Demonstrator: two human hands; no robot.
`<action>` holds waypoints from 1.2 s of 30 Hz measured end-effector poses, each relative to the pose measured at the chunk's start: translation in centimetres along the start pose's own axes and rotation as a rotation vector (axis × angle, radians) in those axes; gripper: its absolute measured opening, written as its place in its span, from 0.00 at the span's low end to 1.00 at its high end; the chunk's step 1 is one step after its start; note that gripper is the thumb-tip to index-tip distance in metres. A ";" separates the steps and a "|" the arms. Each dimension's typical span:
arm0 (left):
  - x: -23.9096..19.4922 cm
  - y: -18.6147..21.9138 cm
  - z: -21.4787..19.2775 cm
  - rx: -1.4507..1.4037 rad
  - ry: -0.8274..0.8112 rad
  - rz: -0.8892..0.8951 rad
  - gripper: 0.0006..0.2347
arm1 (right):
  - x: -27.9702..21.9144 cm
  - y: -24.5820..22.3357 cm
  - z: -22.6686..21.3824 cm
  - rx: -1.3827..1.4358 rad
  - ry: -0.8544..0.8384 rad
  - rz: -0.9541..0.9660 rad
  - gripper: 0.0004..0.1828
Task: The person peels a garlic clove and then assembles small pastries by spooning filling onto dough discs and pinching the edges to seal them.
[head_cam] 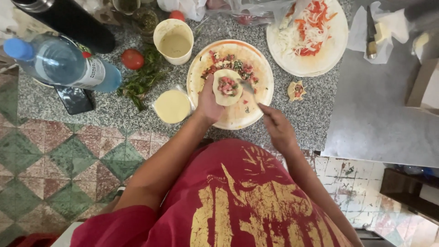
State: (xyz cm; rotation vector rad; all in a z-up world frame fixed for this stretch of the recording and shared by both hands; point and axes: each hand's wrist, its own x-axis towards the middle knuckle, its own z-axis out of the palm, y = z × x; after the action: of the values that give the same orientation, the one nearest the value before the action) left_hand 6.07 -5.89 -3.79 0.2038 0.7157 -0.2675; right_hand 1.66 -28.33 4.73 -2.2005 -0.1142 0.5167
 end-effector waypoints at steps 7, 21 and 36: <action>1.2 0.2 -4.0 -0.056 -0.028 0.068 0.25 | -1.2 8.2 -4.0 -0.252 -0.062 0.077 0.17; -1.5 1.4 -3.7 -0.063 0.134 0.082 0.25 | 3.6 7.9 -2.6 -0.090 0.121 0.177 0.20; 5.4 2.2 -14.8 0.029 0.151 0.132 0.25 | 7.1 9.2 -1.5 0.730 0.151 0.369 0.22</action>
State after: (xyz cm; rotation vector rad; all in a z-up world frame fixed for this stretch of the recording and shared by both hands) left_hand 1.52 -0.65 -18.06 0.3001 0.8444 -0.1376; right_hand 7.85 -33.46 -3.82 -1.5293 0.4968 0.4891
